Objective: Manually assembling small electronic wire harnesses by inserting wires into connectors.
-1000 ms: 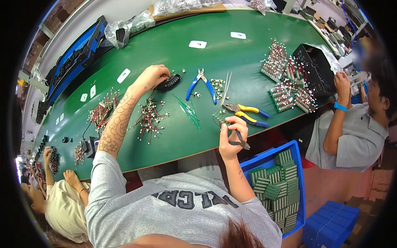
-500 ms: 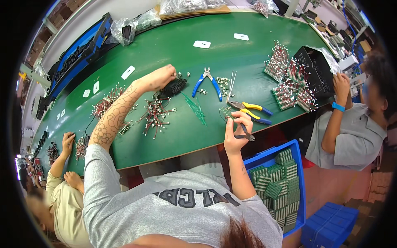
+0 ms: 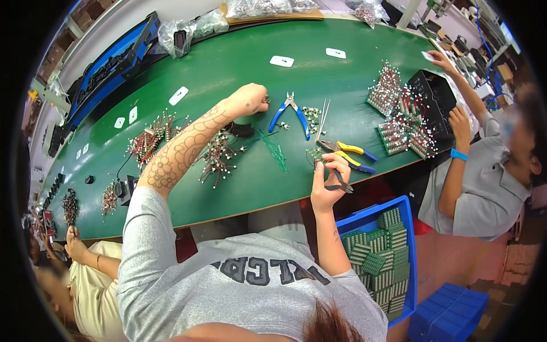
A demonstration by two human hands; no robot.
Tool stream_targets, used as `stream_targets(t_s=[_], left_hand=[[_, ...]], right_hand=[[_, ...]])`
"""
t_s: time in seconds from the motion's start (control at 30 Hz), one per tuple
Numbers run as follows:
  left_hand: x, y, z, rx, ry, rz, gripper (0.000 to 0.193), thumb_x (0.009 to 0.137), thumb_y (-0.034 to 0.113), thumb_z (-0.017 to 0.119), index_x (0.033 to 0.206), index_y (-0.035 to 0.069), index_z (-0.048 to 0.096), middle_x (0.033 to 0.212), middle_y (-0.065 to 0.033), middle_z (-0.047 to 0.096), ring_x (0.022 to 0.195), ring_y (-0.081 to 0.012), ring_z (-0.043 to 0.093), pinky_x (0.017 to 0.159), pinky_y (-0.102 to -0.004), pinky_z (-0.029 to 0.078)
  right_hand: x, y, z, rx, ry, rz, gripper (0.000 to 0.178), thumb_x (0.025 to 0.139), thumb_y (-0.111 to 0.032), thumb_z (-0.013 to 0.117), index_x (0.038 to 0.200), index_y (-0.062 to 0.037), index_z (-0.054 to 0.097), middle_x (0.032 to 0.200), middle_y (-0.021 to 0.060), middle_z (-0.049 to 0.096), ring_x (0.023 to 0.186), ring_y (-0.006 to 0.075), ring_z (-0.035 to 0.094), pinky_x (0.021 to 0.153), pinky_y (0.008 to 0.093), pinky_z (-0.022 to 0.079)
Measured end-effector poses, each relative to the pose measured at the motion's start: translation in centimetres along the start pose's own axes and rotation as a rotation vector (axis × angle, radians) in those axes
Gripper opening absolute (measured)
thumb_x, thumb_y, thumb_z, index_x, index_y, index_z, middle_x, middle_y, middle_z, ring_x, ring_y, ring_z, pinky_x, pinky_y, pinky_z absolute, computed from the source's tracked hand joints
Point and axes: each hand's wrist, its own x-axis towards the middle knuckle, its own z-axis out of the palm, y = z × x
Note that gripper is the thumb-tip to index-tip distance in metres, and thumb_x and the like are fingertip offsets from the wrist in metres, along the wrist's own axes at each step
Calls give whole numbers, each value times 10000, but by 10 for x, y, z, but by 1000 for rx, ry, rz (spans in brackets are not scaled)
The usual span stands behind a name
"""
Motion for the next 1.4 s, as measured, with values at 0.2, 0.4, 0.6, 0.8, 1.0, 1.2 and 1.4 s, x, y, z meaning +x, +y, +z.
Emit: stream_targets(t_s=[0.2, 0.4, 0.6, 0.8, 1.0, 1.2, 1.4], left_hand=[[4, -4, -18, -858, 188, -284, 310, 859, 196, 566, 607, 31, 496, 615, -99, 551, 580, -276, 547, 678, -394, 546], [-42, -20, -60, -2121, 248, 87, 279, 882, 193, 542, 633, 91, 470, 640, -62, 521, 655, -201, 546, 711, -362, 559], [-112, -18, -102, -2139, 782, -12, 218, 907, 171, 486, 747, 34, 539, 747, -98, 575, 730, -193, 568, 771, -365, 562], [-200, -57, -115, -2055, 663, 42, 184, 922, 140, 461, 965, -6, 564, 961, -150, 586, 826, -213, 580, 806, -368, 555], [-268, -16, -136, -2155, 748, -135, 215, 929, 123, 465, 1085, -4, 542, 1072, -168, 563, 891, -215, 560, 691, -293, 524], [-301, -12, -135, -2276, 828, -210, 204, 944, 114, 462, 1083, -8, 548, 1041, -154, 564, 846, -166, 541, 530, -231, 430], [-327, -70, -114, -2303, 679, 386, 135, 958, 84, 467, 1022, -3, 549, 1014, -124, 557, 688, -85, 492, 432, -195, 313]], right_hand=[[1, -1, 1, 0, 11, 8, 277, 828, 116, 577, 991, -68, 449, 1090, 140, 565, 984, 220, 544, 885, 337, 481], [5, -3, 1, -49, -7, -21, 248, 840, 111, 564, 979, -65, 458, 1076, 128, 570, 975, 213, 550, 896, 345, 481], [3, 0, 0, -54, 11, -19, 234, 854, 89, 571, 987, -69, 462, 1054, 124, 582, 979, 232, 556, 933, 362, 454], [3, 0, -2, -100, -12, -37, 198, 875, 60, 568, 983, -67, 462, 1066, 114, 586, 980, 230, 556, 934, 360, 450], [6, -7, 2, -146, 0, -11, 200, 875, 61, 571, 987, -61, 459, 1064, 113, 589, 976, 224, 558, 929, 345, 449], [7, -5, 4, -163, -2, -18, 166, 895, 51, 568, 992, -55, 485, 1079, 110, 592, 1046, 244, 566, 948, 355, 445], [8, -7, 4, -178, -45, -41, 176, 900, 48, 570, 1010, -48, 471, 1065, 116, 589, 952, 218, 564, 911, 332, 457]])
